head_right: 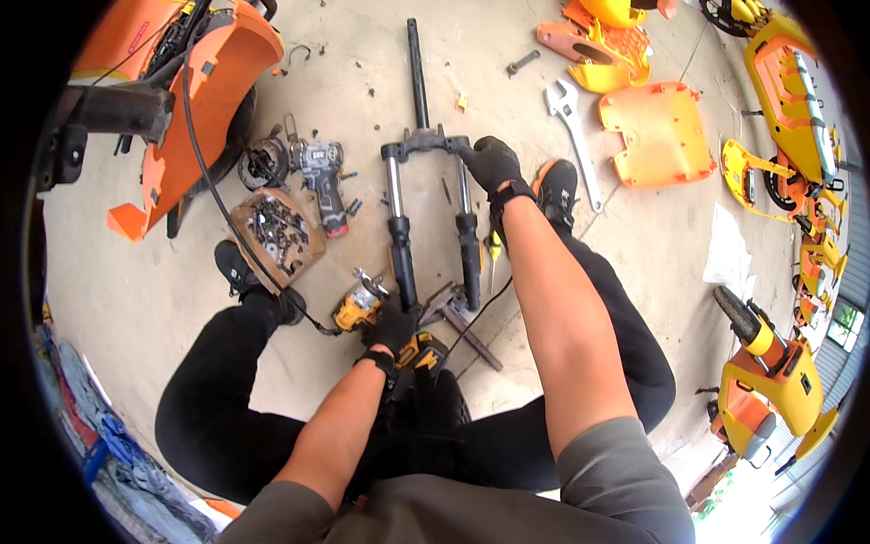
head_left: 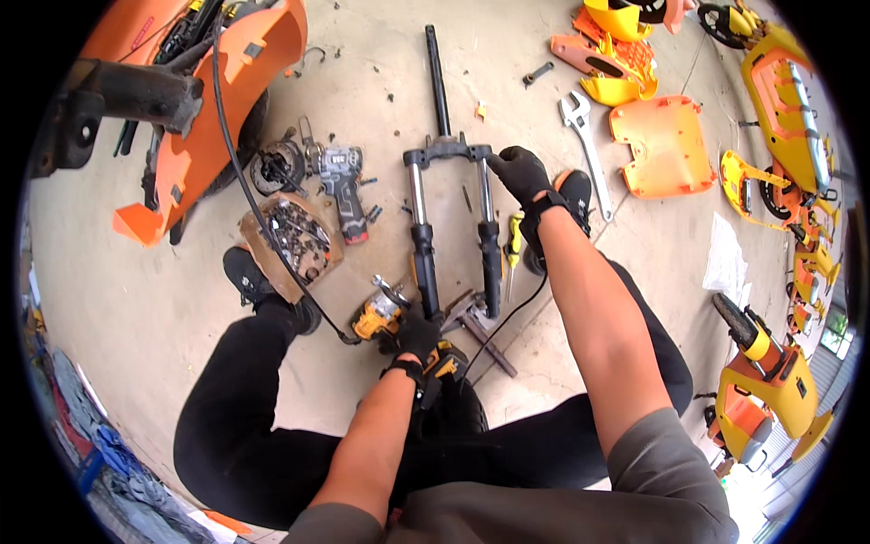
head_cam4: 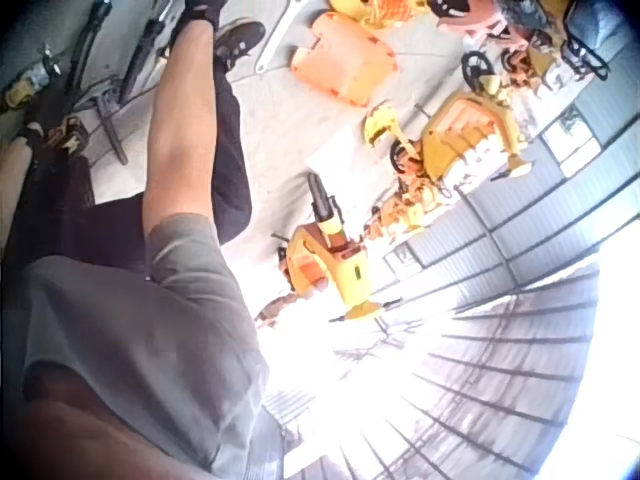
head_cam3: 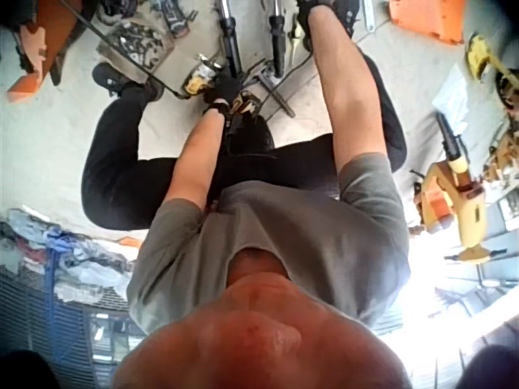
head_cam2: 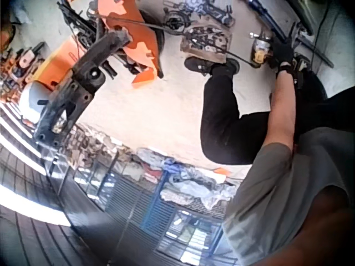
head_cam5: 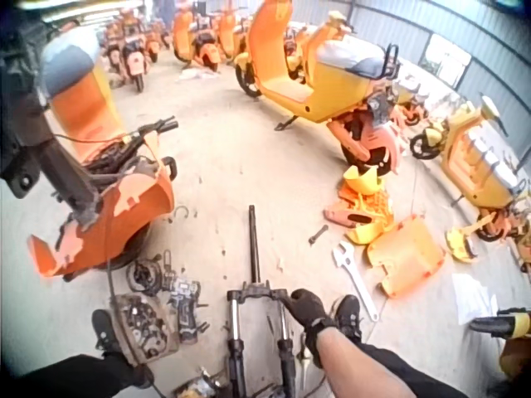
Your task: The person holds and aligns the components of a motorcycle front fork assembly, then uses a power drill to tighten a bolt on the fork bracket.
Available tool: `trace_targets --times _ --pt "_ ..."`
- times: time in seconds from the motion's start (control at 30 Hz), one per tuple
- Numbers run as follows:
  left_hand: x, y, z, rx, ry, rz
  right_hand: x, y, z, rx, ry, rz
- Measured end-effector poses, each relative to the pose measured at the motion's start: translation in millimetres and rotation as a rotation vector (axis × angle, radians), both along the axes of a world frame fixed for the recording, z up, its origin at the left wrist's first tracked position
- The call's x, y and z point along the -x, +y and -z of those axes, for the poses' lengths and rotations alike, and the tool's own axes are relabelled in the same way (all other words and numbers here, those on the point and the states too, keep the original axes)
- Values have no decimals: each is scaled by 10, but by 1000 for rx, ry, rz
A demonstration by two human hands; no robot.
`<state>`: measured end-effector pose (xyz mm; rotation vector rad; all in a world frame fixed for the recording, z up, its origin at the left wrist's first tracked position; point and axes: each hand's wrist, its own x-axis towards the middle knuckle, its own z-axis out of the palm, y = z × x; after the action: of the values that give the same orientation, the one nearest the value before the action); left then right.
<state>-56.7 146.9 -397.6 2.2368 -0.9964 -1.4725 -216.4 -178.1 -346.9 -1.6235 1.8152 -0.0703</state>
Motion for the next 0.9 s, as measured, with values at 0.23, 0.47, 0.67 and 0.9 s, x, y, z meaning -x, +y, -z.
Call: trace_targets --times 0.23,0.47,0.67,0.9 --pt "10 17 -4 -27 68 -30 -271 -681 613 -203 68 -274" --pt "-11 97 105 -59 55 36 -240 -810 824 -599 -150 -256" --pt "-39 -69 -50 30 92 48 -119 -758 960 -539 -378 -208" --pt "-41 -78 -46 121 87 11 -229 -612 755 -239 -80 -198"
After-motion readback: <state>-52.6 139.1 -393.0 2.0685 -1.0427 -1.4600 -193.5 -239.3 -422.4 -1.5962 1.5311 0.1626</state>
